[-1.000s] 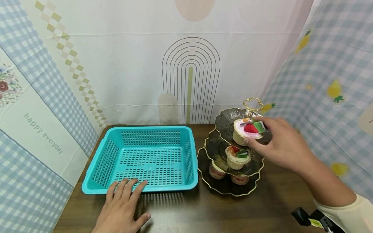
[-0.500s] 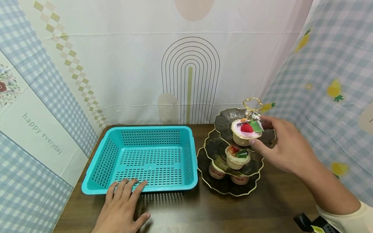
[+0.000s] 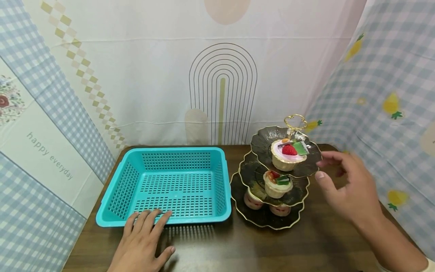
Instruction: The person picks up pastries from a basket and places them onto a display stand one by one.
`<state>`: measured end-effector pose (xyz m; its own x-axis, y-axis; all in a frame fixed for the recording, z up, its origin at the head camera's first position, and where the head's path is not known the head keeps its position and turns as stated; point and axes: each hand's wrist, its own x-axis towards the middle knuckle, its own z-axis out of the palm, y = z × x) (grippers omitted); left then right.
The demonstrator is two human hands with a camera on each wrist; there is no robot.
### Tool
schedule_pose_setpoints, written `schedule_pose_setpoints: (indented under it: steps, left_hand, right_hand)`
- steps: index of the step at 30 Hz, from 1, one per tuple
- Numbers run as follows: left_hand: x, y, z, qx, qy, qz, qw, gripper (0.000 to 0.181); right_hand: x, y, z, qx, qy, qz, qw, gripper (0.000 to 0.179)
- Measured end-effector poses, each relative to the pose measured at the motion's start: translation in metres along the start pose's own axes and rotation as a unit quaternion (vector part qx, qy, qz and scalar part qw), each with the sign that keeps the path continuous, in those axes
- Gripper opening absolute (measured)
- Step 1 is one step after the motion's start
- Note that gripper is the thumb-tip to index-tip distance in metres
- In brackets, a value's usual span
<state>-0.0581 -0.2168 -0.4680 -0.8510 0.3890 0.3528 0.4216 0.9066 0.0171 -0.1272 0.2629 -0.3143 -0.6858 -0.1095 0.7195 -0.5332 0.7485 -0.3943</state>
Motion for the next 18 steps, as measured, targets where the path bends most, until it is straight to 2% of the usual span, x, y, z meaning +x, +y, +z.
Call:
schedule_pose_setpoints:
  steps: [5,11,14,18]
  left_hand:
    - [0.001,0.0,-0.005,-0.011,-0.022,-0.007,0.9997,0.088]
    - [0.002,0.0,-0.013,-0.033,-0.041,-0.02,0.9984,0.086]
    - [0.003,-0.001,-0.015,-0.037,-0.027,-0.013,0.9989,0.081]
    - [0.007,-0.005,-0.019,-0.043,0.01,0.002,0.999,0.074]
  right_hand:
    - [-0.018,0.01,0.002,0.003,0.035,-0.028,0.999,0.039]
    - [-0.037,0.017,0.008,-0.002,0.023,-0.016,0.9996,0.039]
    - [-0.043,0.019,0.01,0.001,0.015,-0.003,0.9999,0.039]
    - [-0.05,0.025,0.009,-0.013,-0.01,0.022,0.9996,0.04]
